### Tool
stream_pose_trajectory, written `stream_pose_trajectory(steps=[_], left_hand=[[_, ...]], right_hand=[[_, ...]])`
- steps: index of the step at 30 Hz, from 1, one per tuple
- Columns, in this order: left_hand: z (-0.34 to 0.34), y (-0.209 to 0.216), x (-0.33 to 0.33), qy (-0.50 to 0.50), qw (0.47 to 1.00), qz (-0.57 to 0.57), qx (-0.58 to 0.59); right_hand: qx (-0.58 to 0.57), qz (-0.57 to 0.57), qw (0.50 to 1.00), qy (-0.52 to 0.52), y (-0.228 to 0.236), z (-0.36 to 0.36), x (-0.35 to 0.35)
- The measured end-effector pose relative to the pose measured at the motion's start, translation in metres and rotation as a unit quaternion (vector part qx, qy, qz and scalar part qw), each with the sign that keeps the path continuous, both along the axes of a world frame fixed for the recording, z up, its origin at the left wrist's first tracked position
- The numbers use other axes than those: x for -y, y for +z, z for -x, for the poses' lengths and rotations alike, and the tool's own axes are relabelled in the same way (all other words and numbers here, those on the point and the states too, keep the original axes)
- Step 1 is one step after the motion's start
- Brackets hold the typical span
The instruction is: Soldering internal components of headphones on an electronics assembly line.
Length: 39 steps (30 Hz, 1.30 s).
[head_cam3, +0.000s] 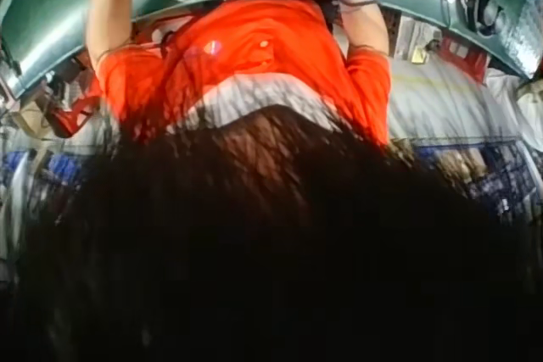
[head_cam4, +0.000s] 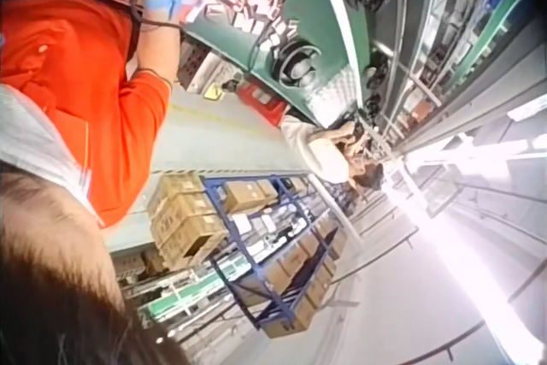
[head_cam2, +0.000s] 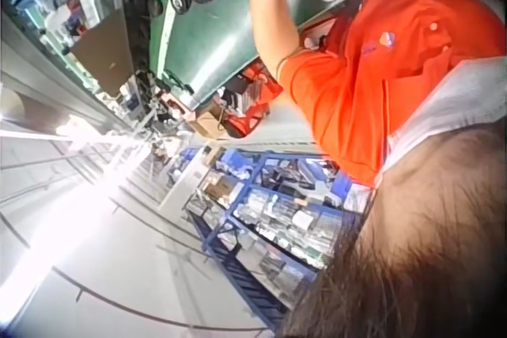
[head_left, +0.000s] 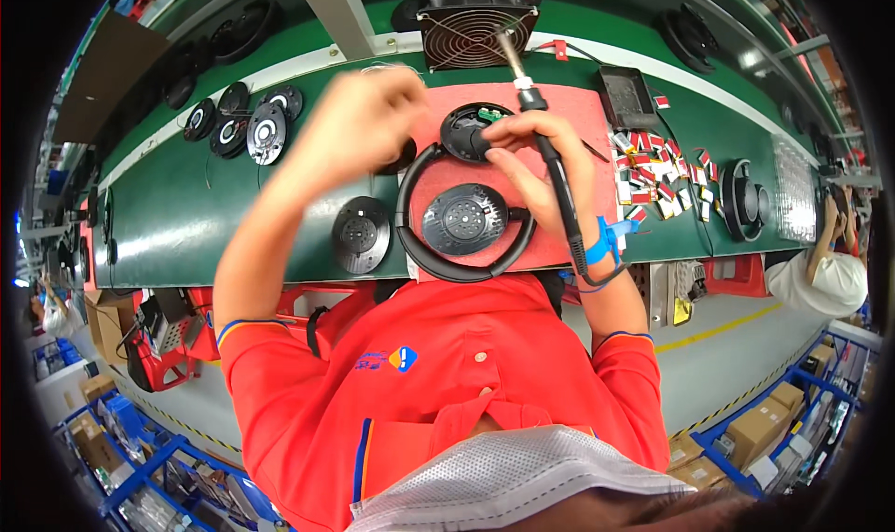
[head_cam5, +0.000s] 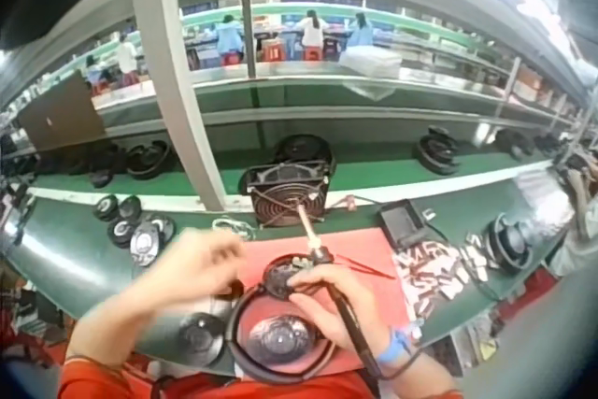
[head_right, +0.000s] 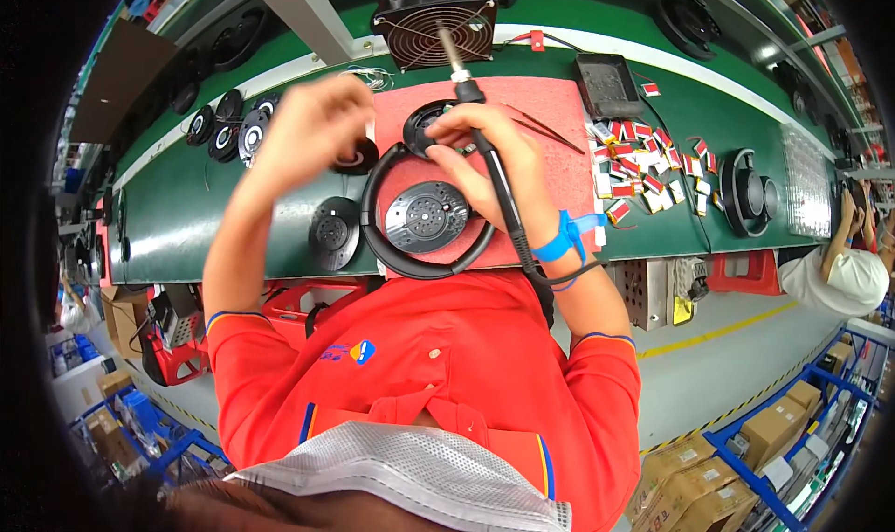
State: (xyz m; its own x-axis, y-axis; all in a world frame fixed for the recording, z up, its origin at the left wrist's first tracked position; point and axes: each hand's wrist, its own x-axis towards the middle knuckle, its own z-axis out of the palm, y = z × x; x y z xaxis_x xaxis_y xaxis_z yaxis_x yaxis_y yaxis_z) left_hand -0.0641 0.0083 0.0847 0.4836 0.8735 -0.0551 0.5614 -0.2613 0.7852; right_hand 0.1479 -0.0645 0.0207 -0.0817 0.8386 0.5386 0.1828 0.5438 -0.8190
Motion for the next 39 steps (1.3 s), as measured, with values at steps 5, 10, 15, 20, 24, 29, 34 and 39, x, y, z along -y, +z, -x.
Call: stream_pose_trajectory(steps=[5,10,15,20,24,29,34,39], left_hand=[[0.046,0.032,-0.029,0.055,0.992,0.053,0.104],[0.003,0.029,0.011,-0.058,0.941,0.303,0.140],[-0.036,-0.025,0.011,-0.109,0.899,0.358,0.226],[-0.047,-0.045,0.014,-0.100,0.905,0.350,0.219],[-0.051,-0.049,0.016,-0.089,0.917,0.316,0.228],[-0.051,-0.053,0.020,-0.076,0.929,0.265,0.246],[-0.052,-0.055,0.024,-0.073,0.948,0.202,0.236],[-0.052,-0.060,0.011,-0.079,0.983,-0.051,0.157]], right_hand=[[-0.003,-0.008,0.999,-0.031,-0.002,-0.014,0.003],[0.001,-0.010,1.000,-0.010,-0.003,-0.014,0.003],[-0.032,0.019,0.999,0.005,-0.008,-0.016,0.005],[-0.064,0.063,0.996,-0.024,-0.015,-0.018,0.006],[-0.057,0.067,0.995,-0.044,-0.020,-0.018,0.005],[-0.057,0.078,0.994,-0.039,-0.019,-0.016,0.004],[-0.041,0.078,0.995,-0.045,-0.019,-0.015,0.004],[0.032,0.080,0.993,-0.084,-0.020,-0.013,0.006]])
